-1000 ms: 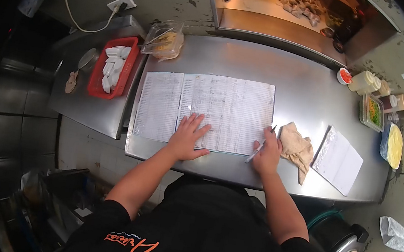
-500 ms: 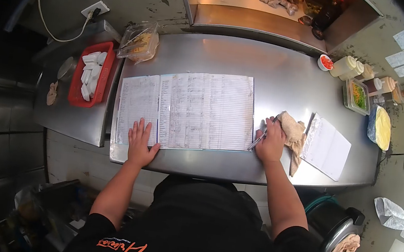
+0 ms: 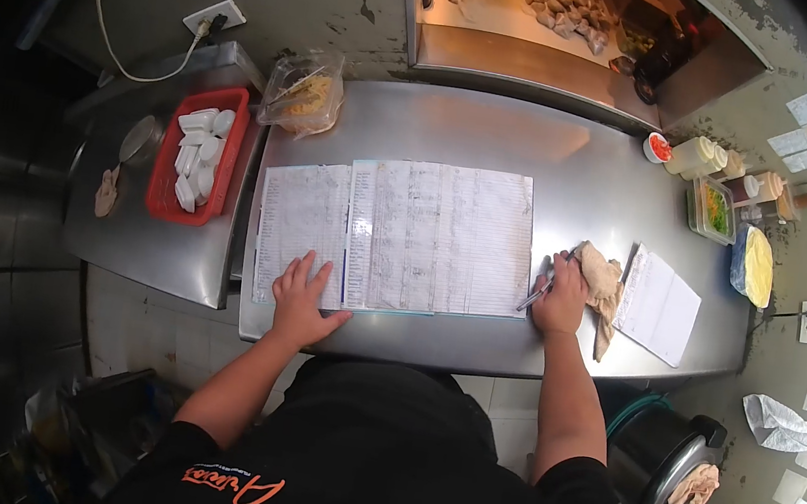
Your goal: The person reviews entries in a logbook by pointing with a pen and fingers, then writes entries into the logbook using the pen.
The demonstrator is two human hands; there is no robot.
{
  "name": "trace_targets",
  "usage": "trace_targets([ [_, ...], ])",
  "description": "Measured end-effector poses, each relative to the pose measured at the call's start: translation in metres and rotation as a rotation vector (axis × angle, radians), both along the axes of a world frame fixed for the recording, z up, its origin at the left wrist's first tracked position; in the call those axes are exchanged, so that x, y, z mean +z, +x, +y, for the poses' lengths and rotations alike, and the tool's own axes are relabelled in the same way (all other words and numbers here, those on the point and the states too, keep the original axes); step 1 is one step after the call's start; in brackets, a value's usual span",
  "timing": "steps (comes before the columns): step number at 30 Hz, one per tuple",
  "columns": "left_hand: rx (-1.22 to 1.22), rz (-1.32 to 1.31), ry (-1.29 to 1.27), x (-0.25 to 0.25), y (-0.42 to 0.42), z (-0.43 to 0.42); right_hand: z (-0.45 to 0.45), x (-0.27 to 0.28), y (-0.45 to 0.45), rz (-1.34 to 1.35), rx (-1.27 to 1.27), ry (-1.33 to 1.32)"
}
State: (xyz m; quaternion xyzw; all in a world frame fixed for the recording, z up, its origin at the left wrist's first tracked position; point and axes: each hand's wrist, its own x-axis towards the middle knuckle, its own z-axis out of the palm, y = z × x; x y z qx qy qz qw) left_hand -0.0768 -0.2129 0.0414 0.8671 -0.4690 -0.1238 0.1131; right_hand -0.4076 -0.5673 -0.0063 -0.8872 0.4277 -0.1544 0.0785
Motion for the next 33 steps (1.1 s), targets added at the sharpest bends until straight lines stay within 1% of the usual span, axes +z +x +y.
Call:
trace_targets([
  [2,0.011,0.036,-0.002,0.009,0.002,-0.009,-0.001,-0.001,0.002,0.000,-0.001,-0.002],
  [4,-0.131,0.104,-0.220,0.015,0.001,-0.027,0.001,0.001,0.000,0.006,-0.013,0.006],
  [5,-0.146,0.120,-0.217,0.016,-0.003,-0.042,0.001,-0.001,-0.001,0.020,-0.010,0.003],
  [7,-0.326,0.070,-0.175,0.019,-0.010,-0.078,0.004,0.003,-0.001,0.023,-0.018,0.005],
  [8,-0.335,0.073,-0.180,0.016,-0.010,-0.094,0.003,0.006,0.001,0.021,-0.018,0.007],
  [10,-0.345,-0.012,-0.144,0.002,-0.009,-0.119,0.000,0.002,-0.001,0.003,-0.003,-0.017],
  [12,-0.326,-0.030,-0.108,-0.019,0.002,-0.123,0.000,0.000,-0.002,-0.009,0.007,-0.018],
  [14,-0.309,-0.043,-0.062,-0.023,0.005,-0.116,0.000,-0.002,-0.004,-0.025,0.013,0.003],
  [16,-0.282,-0.061,0.009,-0.014,0.004,-0.115,-0.003,-0.002,-0.005,-0.040,0.014,0.029],
  [20,-0.297,-0.074,-0.021,-0.012,0.006,-0.115,-0.003,-0.003,-0.005,-0.057,0.022,0.022],
  [25,-0.290,-0.074,-0.115,-0.020,0.009,-0.112,-0.003,-0.002,-0.006,-0.081,0.032,0.043],
  [33,-0.249,-0.050,-0.105,-0.019,0.008,-0.113,-0.004,-0.001,-0.005,-0.070,0.049,0.029],
])
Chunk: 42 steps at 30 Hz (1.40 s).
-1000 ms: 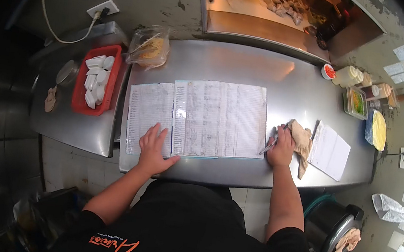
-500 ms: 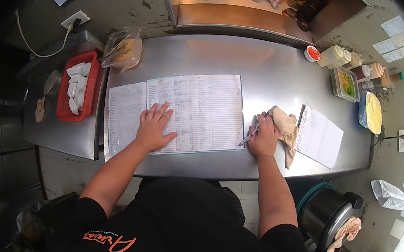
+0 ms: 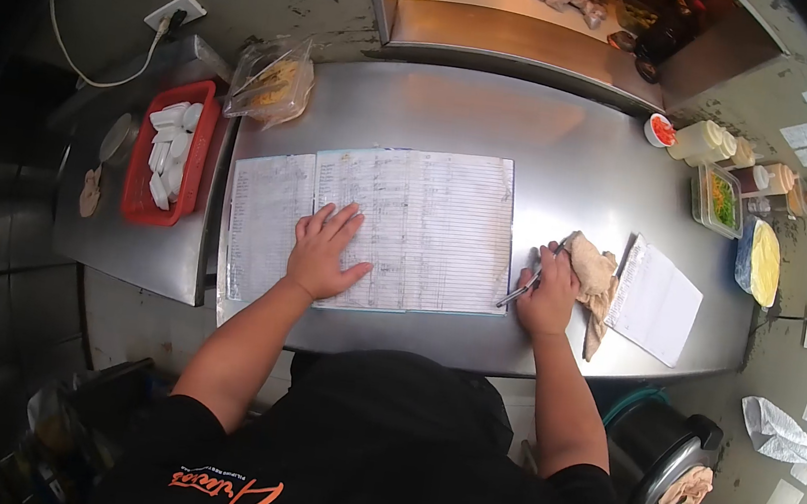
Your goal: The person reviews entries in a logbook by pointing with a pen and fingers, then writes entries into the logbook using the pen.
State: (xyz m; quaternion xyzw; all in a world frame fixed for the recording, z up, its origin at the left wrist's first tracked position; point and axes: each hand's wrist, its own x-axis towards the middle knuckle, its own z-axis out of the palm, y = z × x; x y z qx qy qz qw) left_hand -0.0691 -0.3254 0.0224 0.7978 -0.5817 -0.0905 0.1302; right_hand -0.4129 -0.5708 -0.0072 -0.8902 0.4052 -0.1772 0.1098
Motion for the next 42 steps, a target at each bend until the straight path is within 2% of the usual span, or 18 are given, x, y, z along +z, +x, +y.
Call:
trace_targets([
  [31,0.040,-0.011,-0.140,-0.007,0.001,0.005,0.000,0.001,0.000,0.042,0.006,-0.067],
  [34,0.033,0.032,-0.147,-0.006,0.004,0.005,-0.009,-0.001,-0.005,-0.071,-0.031,0.033],
  [36,0.037,0.033,-0.148,-0.006,0.004,0.005,-0.024,-0.013,-0.002,-0.534,-0.296,0.472],
  [37,0.040,0.029,-0.149,-0.007,0.004,0.005,-0.021,-0.001,0.009,-0.531,-0.297,0.473],
  [39,0.039,0.036,-0.150,-0.007,0.005,0.006,-0.004,0.027,0.039,-0.717,-0.201,0.748],
  [41,0.034,0.044,-0.150,-0.008,0.005,0.006,0.027,0.062,0.086,-0.652,-0.067,0.838],
  [42,0.039,0.035,-0.146,-0.008,0.005,0.006,0.040,0.056,0.104,-0.715,-0.011,0.887],
])
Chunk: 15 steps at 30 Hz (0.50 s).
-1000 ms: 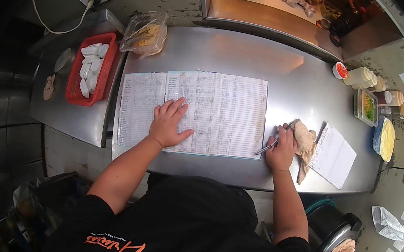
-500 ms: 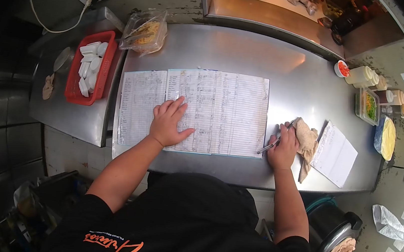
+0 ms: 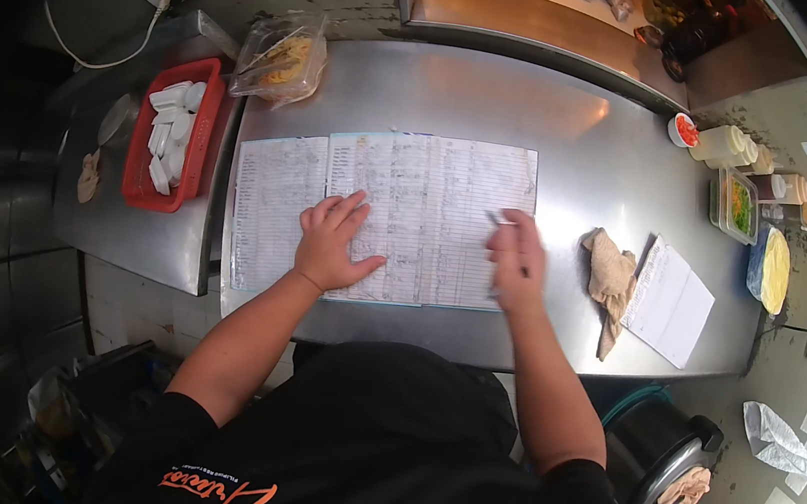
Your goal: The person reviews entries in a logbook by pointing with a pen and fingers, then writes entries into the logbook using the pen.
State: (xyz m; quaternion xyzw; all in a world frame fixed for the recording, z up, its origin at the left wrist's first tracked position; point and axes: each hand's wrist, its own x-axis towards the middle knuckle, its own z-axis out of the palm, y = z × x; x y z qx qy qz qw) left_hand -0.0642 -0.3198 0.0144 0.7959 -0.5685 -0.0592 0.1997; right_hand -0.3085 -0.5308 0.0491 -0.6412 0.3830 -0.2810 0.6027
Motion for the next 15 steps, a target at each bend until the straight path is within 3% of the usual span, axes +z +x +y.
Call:
trace_targets([
  [1,0.007,-0.009,0.005,0.000,0.000,0.000,0.014,-0.007,0.020,-0.078,0.047,-0.091],
  [3,0.007,0.000,0.002,0.001,0.000,-0.001,0.032,-0.005,0.049,0.082,0.160,-0.113],
  [5,0.009,0.007,0.001,0.001,-0.001,-0.001,0.043,-0.011,0.077,0.011,0.251,-0.302],
  [8,0.012,0.013,-0.024,0.000,0.001,-0.001,0.049,-0.018,0.097,0.036,0.343,-0.349],
  [10,0.011,0.008,-0.037,-0.001,0.000,0.000,0.053,-0.022,0.102,0.096,0.363,-0.572],
  [15,-0.003,0.026,-0.079,0.000,0.001,-0.001,0.056,-0.020,0.089,0.081,0.337,-0.435],
])
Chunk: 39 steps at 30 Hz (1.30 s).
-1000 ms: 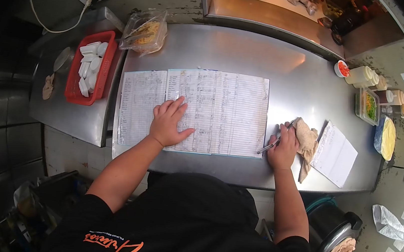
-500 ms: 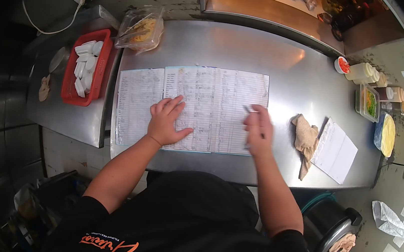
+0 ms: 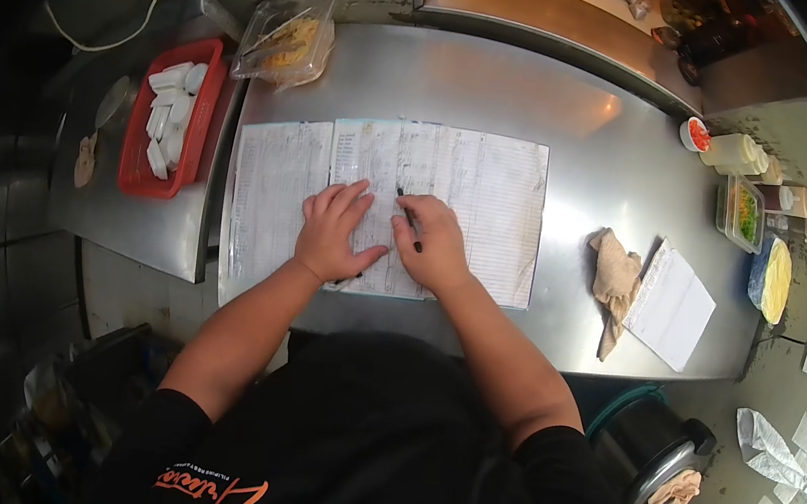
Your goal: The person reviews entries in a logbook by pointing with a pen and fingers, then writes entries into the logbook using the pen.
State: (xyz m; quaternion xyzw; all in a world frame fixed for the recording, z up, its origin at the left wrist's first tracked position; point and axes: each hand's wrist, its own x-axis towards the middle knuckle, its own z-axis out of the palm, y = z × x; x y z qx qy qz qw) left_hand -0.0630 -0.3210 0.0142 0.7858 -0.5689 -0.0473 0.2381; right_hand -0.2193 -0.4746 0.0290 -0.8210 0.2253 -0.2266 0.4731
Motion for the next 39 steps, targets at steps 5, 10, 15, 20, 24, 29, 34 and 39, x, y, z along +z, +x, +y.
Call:
trace_targets([
  [5,0.057,0.137,-0.160,0.023,0.001,0.031,-0.011,0.025,-0.032,0.045,-0.002,0.262],
  [10,-0.031,0.178,0.186,0.035,-0.042,0.078,-0.017,0.038,-0.058,0.013,0.057,0.101],
  [15,0.056,0.231,0.051,0.043,-0.046,0.072,-0.009,0.085,-0.048,0.661,0.341,0.331],
  [20,0.046,0.338,-0.052,0.085,-0.043,0.049,0.005,0.074,-0.041,0.409,0.414,0.070],
  [24,0.079,0.330,-0.048,0.092,-0.042,0.059,0.002,0.086,-0.037,0.529,0.438,0.068],
  [29,0.443,0.636,0.668,0.085,-0.033,0.148,-0.004,0.081,-0.055,0.595,0.394,0.201],
  [34,0.258,0.919,1.092,-0.015,-0.085,0.318,-0.011,0.070,-0.076,0.613,0.303,0.328],
  [39,0.591,1.028,0.204,-0.019,-0.140,0.289,-0.023,0.069,-0.075,0.644,0.289,0.316],
])
